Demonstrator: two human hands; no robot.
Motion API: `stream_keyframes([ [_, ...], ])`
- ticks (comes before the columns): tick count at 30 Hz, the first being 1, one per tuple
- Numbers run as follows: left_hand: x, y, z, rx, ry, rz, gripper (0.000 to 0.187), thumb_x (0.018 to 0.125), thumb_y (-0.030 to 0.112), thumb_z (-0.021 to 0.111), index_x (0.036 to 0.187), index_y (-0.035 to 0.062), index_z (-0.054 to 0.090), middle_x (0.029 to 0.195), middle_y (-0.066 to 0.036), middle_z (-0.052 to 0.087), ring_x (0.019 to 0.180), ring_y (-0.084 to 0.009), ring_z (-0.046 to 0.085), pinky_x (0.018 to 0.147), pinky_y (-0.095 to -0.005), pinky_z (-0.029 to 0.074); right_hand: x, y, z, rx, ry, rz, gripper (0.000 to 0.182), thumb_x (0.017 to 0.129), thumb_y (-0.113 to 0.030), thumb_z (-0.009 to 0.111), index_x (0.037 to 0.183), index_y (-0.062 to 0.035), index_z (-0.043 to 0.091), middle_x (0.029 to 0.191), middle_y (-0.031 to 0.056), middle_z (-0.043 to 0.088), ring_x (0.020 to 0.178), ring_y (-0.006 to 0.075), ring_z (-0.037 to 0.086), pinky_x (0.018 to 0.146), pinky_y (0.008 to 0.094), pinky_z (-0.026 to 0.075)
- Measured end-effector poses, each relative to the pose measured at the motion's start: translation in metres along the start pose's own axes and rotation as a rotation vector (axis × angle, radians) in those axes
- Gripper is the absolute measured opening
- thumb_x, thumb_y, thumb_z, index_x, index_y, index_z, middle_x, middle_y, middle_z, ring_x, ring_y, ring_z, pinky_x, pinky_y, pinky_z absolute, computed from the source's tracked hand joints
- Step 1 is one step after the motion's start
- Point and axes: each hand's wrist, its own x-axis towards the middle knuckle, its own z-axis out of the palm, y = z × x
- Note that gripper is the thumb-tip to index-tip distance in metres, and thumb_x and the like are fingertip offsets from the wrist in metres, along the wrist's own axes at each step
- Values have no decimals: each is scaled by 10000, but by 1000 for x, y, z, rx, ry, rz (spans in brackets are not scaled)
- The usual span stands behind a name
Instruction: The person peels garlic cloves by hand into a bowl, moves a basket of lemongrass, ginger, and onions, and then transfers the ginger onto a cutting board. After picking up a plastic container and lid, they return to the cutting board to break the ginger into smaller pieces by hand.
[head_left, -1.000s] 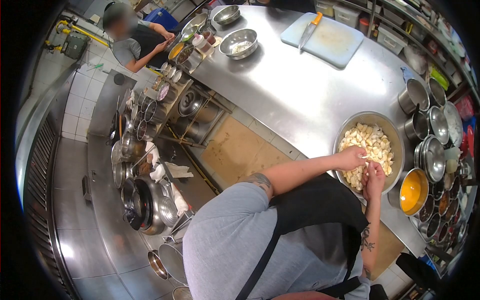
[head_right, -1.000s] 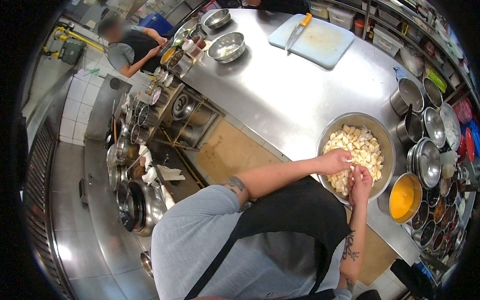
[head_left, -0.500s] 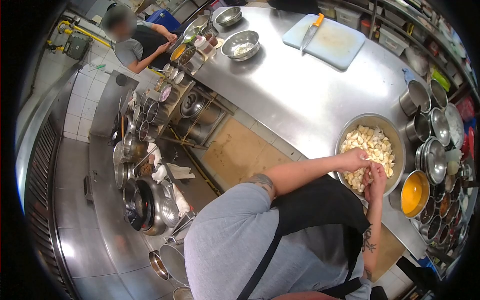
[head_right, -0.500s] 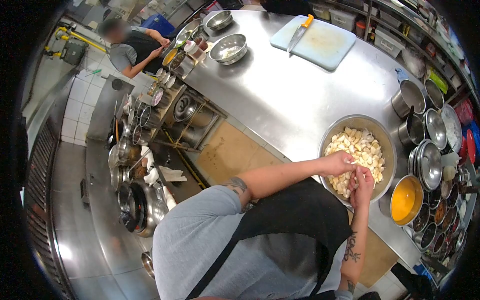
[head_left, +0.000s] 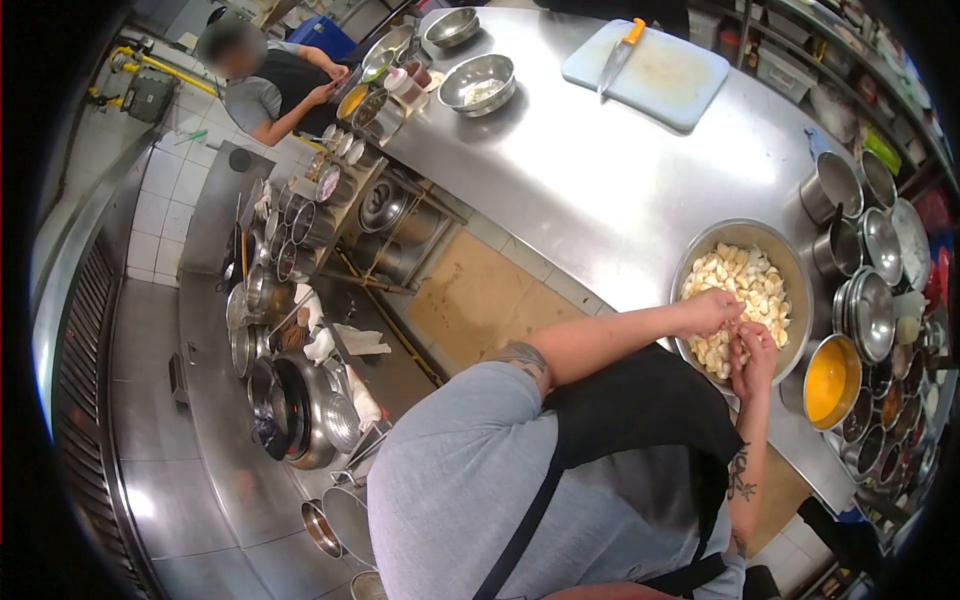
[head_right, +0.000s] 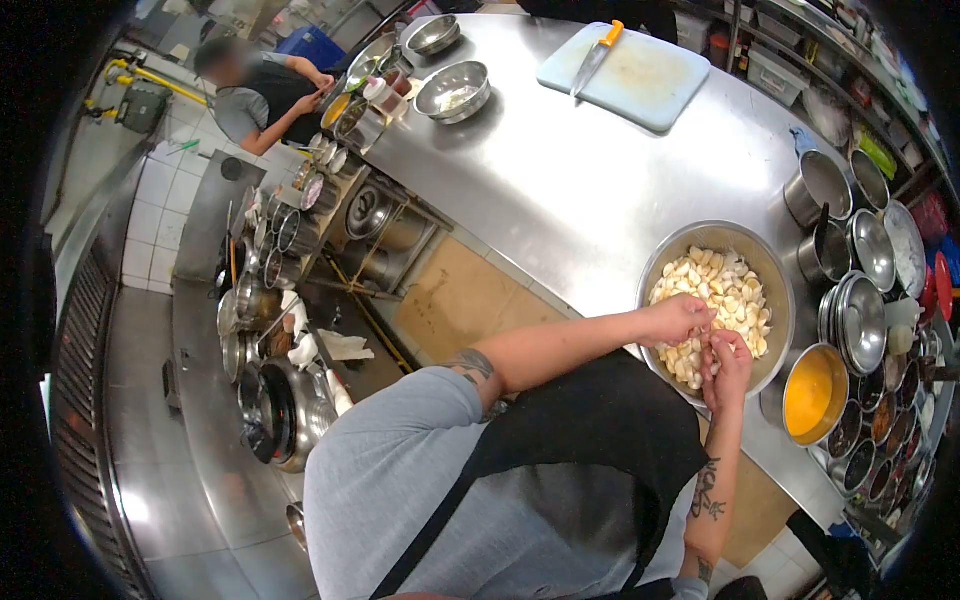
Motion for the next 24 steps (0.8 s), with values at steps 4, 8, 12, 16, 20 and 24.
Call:
stream_keyframes([
  [4,0,1,1,0,16,2,300,1022,335,507,872,79,548,704,-7,507,520,-82,378,437,-245,299,2,4,-5,-45,-13,12,75,941,-79,586,1004,-48,562,889,68,649,565,61,490,396,179,333],
  [8,0,2,1,-17,13,-22,284,1015,332,520,874,87,550,699,-6,500,517,-83,379,436,-247,295,-7,-7,18,14,48,-2,116,979,-143,578,1066,-72,548,800,24,584,541,44,436,394,169,294],
  [12,1,-1,0,7,17,-16,274,1006,334,538,881,90,554,693,-2,488,517,-82,380,436,-248,298,-6,-9,19,39,104,-16,202,1011,-261,553,1134,-104,525,717,-9,492,509,31,379,396,168,259],
  [16,2,-3,-1,-14,17,-27,267,998,330,551,883,89,558,692,1,484,521,-79,384,436,-247,302,-9,-11,17,31,62,0,321,1029,-401,475,960,-90,521,671,8,480,471,56,362,390,189,263],
  [20,2,-3,0,-20,35,-41,253,994,319,559,886,90,565,696,3,486,523,-77,388,436,-244,303,-8,-8,17,80,54,18,456,1022,-501,423,779,-116,447,633,26,469,434,101,353,381,223,277],
  [24,6,-3,-2,-36,-1,-41,262,987,338,567,904,90,578,703,4,491,525,-75,394,435,-241,304,-4,-6,12,92,60,10,492,1030,-490,414,730,-100,410,622,43,486,432,124,397,377,240,300],
])
